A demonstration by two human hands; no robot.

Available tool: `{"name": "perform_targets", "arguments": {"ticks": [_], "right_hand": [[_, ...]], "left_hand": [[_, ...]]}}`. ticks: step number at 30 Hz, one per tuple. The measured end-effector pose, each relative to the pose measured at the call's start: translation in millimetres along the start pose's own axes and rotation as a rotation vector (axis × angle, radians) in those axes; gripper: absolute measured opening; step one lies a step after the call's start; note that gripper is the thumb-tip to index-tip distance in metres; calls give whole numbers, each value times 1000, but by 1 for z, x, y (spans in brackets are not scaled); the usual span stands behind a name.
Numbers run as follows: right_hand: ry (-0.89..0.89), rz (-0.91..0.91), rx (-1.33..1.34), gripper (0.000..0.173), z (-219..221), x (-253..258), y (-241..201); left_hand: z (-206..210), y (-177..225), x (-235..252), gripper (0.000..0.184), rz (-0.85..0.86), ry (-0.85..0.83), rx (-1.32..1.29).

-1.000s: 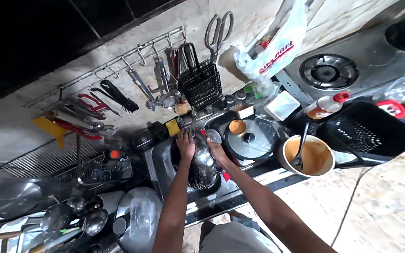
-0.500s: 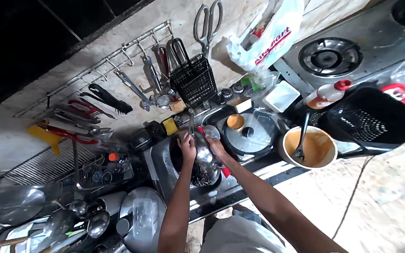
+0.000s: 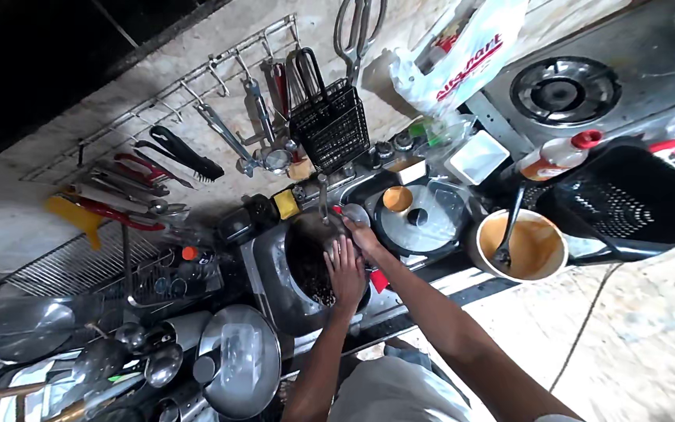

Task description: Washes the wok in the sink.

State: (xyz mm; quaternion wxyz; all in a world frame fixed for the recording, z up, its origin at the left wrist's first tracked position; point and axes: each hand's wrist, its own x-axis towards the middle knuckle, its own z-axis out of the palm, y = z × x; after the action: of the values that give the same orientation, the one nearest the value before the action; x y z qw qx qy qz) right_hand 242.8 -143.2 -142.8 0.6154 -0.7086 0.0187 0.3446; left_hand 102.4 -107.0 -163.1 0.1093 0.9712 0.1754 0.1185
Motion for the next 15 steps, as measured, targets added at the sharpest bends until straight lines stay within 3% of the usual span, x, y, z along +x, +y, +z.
{"name": "perform_targets", "arguments": {"ticks": [2, 5, 9, 12, 15], "right_hand": [[6, -9, -22, 56, -2, 0, 0], [44, 10, -37, 59, -3, -6, 4], [63, -6, -40, 61, -4, -4, 8], [71, -28, -32, 62, -6, 0, 10], [67, -43, -33, 63, -7, -1, 12]], "left_hand": [[-5, -10, 1, 63, -106, 15, -128], [-5, -38, 47, 65, -341, 71, -238], [0, -56, 98, 62, -361, -27, -257], [4, -39, 69, 62, -224, 79, -197], [5, -21, -8, 68, -43, 40, -121]]}}
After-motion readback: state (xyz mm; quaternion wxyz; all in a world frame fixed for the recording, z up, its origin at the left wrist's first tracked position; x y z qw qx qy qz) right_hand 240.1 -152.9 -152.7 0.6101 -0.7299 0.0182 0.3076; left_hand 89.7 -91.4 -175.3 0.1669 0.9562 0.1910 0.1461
